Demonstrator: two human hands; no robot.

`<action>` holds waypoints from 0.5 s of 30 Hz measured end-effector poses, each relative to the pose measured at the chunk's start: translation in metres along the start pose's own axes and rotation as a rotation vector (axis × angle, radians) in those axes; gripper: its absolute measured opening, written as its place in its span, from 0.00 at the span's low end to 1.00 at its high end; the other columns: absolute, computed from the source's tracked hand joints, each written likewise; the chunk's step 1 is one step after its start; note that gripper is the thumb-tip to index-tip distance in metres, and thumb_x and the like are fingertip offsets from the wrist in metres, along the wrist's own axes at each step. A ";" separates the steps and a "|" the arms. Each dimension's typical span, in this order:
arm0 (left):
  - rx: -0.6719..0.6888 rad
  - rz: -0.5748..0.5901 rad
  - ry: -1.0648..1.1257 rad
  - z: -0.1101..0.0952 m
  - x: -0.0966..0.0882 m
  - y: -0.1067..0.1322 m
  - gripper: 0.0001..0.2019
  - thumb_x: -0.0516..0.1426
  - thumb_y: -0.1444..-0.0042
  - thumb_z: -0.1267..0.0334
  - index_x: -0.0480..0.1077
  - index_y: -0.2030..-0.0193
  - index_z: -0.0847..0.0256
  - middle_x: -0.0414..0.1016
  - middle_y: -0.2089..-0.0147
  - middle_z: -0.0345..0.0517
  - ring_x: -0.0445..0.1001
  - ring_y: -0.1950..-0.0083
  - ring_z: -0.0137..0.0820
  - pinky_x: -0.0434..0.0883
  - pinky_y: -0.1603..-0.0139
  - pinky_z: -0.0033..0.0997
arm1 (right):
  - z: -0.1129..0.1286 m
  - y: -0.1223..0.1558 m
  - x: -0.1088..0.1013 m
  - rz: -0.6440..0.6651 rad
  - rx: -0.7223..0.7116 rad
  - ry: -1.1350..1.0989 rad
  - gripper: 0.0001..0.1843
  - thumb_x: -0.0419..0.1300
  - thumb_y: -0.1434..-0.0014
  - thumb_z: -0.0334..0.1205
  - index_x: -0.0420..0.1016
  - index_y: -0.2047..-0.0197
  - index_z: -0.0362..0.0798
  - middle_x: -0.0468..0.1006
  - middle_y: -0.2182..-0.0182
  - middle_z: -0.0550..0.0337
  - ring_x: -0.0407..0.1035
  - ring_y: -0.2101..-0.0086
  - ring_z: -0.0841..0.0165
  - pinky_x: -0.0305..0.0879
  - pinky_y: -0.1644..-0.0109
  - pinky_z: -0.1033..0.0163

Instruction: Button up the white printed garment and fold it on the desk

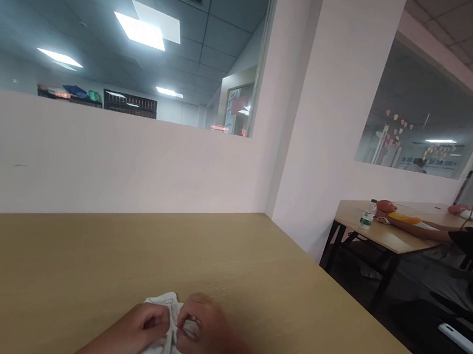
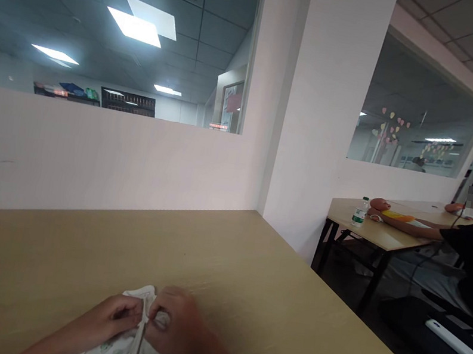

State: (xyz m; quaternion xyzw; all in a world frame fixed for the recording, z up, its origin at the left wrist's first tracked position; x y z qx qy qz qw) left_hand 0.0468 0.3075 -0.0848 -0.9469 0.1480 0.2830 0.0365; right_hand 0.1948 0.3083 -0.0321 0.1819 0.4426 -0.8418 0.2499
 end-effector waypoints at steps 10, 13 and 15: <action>0.022 -0.015 0.078 0.007 0.002 -0.003 0.15 0.55 0.45 0.53 0.67 0.71 0.65 0.60 0.73 0.37 0.59 0.68 0.28 0.53 0.67 0.28 | 0.000 0.000 0.004 0.050 0.045 -0.090 0.06 0.59 0.46 0.30 0.77 0.66 0.48 0.73 0.67 0.62 0.69 0.64 0.70 0.61 0.59 0.66; 0.033 -0.028 0.082 0.011 0.004 -0.005 0.14 0.55 0.45 0.54 0.67 0.71 0.64 0.60 0.73 0.37 0.59 0.68 0.29 0.53 0.67 0.28 | -0.002 0.000 0.005 0.041 0.096 -0.102 0.04 0.61 0.44 0.31 0.77 0.66 0.48 0.73 0.69 0.63 0.69 0.66 0.70 0.61 0.61 0.66; 0.054 -0.047 0.095 0.011 0.004 -0.006 0.14 0.55 0.44 0.54 0.65 0.72 0.64 0.58 0.74 0.37 0.59 0.69 0.28 0.53 0.67 0.28 | 0.001 0.000 0.006 0.048 0.086 -0.095 0.03 0.64 0.45 0.33 0.76 0.65 0.49 0.73 0.68 0.63 0.69 0.66 0.70 0.61 0.61 0.67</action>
Point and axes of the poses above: each hand's wrist, its own y-axis away from the middle knuckle, its own x-axis out of the palm, z = x × y, the point moved 8 cm from there along -y, towards the middle knuckle
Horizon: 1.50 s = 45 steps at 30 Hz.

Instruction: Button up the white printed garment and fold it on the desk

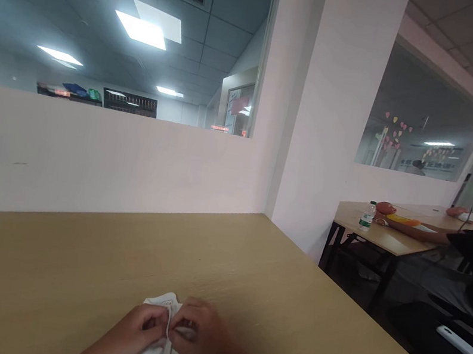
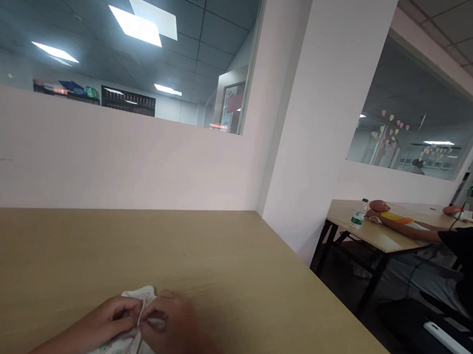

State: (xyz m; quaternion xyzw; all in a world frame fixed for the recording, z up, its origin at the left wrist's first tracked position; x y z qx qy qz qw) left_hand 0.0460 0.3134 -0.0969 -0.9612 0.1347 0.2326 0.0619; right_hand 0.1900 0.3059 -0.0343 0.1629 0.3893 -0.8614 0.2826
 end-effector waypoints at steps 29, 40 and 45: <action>0.030 -0.136 0.007 -0.011 -0.003 0.005 0.17 0.55 0.43 0.49 0.65 0.72 0.62 0.59 0.74 0.38 0.59 0.69 0.29 0.54 0.68 0.27 | -0.023 -0.001 -0.005 -0.131 0.219 -0.146 0.07 0.62 0.51 0.29 0.81 0.69 0.46 0.74 0.75 0.63 0.66 0.74 0.73 0.59 0.68 0.69; 0.031 -0.118 0.074 -0.005 -0.002 0.006 0.25 0.55 0.38 0.39 0.66 0.69 0.63 0.59 0.73 0.38 0.58 0.70 0.28 0.54 0.68 0.27 | -0.036 0.004 0.001 -0.126 0.323 -0.104 0.07 0.65 0.52 0.30 0.81 0.67 0.46 0.73 0.76 0.65 0.66 0.74 0.73 0.59 0.69 0.69; 0.046 -0.148 0.049 -0.005 -0.002 0.005 0.29 0.53 0.39 0.34 0.64 0.70 0.63 0.57 0.73 0.38 0.57 0.69 0.28 0.54 0.68 0.27 | -0.038 0.004 0.003 -0.128 0.352 -0.134 0.04 0.66 0.50 0.33 0.82 0.69 0.46 0.73 0.76 0.64 0.65 0.73 0.72 0.58 0.68 0.68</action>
Point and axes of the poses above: each hand's wrist, its own y-axis away from the middle knuckle, its own x-axis out of the palm, z = x × y, the point moved 8 cm from there along -y, towards the middle knuckle
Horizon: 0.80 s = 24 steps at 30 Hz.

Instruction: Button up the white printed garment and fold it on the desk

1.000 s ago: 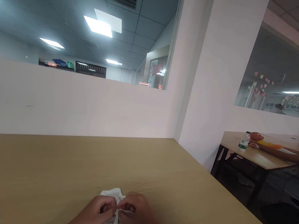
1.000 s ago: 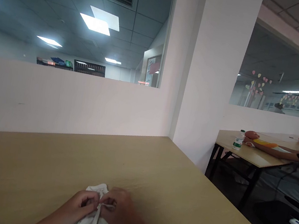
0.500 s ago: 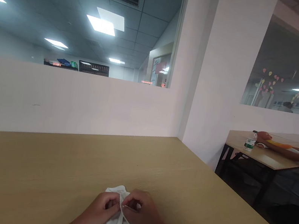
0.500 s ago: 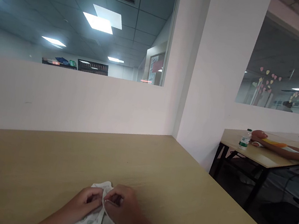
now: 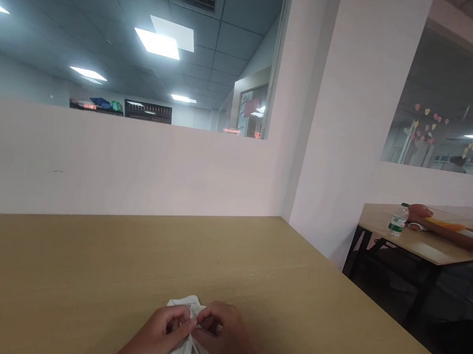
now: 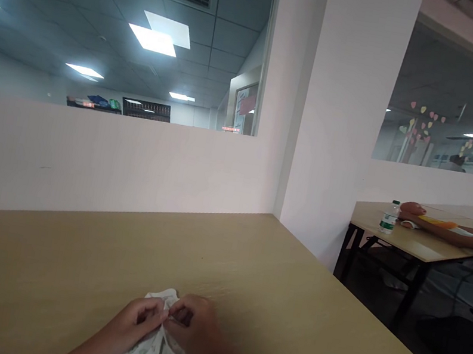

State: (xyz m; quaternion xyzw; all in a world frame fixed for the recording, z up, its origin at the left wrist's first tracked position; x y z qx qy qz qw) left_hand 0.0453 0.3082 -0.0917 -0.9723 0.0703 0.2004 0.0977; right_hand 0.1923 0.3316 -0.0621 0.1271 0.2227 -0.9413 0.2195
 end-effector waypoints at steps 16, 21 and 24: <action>-0.019 -0.014 0.276 -0.007 0.003 0.006 0.28 0.60 0.43 0.35 0.65 0.71 0.63 0.54 0.78 0.35 0.53 0.75 0.24 0.49 0.73 0.26 | -0.039 -0.007 0.006 0.090 0.338 -0.348 0.13 0.70 0.54 0.42 0.83 0.66 0.43 0.79 0.70 0.56 0.68 0.70 0.68 0.56 0.68 0.65; -0.052 -0.015 0.217 0.003 0.005 0.006 0.29 0.59 0.42 0.34 0.67 0.70 0.64 0.57 0.80 0.36 0.54 0.77 0.24 0.50 0.74 0.26 | -0.033 -0.006 0.000 0.034 0.307 -0.261 0.11 0.70 0.54 0.42 0.82 0.68 0.44 0.80 0.71 0.57 0.71 0.68 0.66 0.60 0.64 0.64; -0.057 -0.009 0.193 0.004 0.005 0.005 0.30 0.58 0.42 0.34 0.69 0.70 0.65 0.58 0.81 0.36 0.55 0.78 0.24 0.51 0.74 0.26 | -0.029 -0.003 0.000 0.038 0.309 -0.187 0.13 0.71 0.54 0.44 0.82 0.68 0.43 0.80 0.72 0.56 0.69 0.71 0.67 0.58 0.68 0.66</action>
Point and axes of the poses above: each hand's wrist, its own y-axis away from the middle knuckle, its own x-axis out of the palm, z = x × y, the point moved 8 cm from there along -y, towards the middle knuckle
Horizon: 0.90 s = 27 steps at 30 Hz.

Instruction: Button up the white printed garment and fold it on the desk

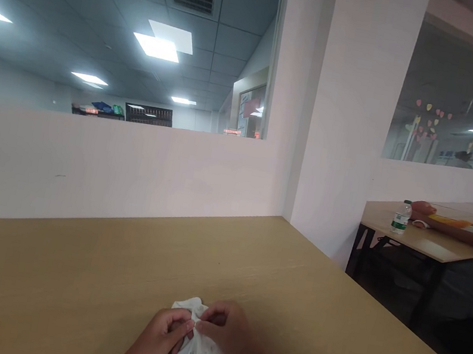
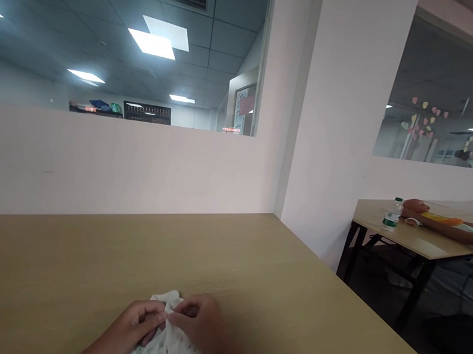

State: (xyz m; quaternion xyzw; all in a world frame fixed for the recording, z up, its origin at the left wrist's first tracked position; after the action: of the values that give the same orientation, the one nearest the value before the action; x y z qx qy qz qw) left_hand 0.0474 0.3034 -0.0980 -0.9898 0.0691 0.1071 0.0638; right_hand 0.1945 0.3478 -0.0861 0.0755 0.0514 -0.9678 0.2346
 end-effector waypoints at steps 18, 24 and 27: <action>-0.004 -0.088 -0.019 -0.014 -0.002 0.006 0.29 0.59 0.43 0.36 0.73 0.67 0.67 0.64 0.74 0.41 0.60 0.73 0.26 0.54 0.72 0.26 | 0.005 0.005 0.011 0.136 -0.035 0.062 0.12 0.58 0.41 0.46 0.70 0.64 0.46 0.66 0.71 0.62 0.58 0.70 0.70 0.54 0.66 0.64; 0.036 -0.198 -0.073 -0.021 -0.007 0.009 0.26 0.61 0.43 0.39 0.76 0.66 0.67 0.69 0.69 0.45 0.62 0.68 0.28 0.60 0.67 0.26 | -0.010 0.005 0.016 0.203 0.123 -0.231 0.22 0.66 0.47 0.55 0.72 0.62 0.45 0.67 0.71 0.61 0.57 0.72 0.72 0.52 0.69 0.66; 0.031 -0.290 -0.090 -0.020 -0.016 0.011 0.25 0.64 0.47 0.41 0.76 0.66 0.66 0.69 0.72 0.43 0.61 0.70 0.28 0.59 0.69 0.26 | -0.002 0.012 0.018 0.202 0.134 -0.327 0.22 0.68 0.49 0.56 0.73 0.63 0.46 0.70 0.70 0.61 0.61 0.71 0.71 0.57 0.66 0.66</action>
State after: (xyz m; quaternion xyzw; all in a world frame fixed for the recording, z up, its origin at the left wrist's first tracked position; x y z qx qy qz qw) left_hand 0.0343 0.2920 -0.0760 -0.9824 -0.0761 0.1401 0.0969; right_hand 0.1846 0.3296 -0.0919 -0.0626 -0.0600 -0.9400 0.3301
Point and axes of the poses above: each hand's wrist, its own y-axis away from the middle knuckle, its own x-axis out of the palm, z = x × y, the point moved 8 cm from there along -y, towards the middle knuckle
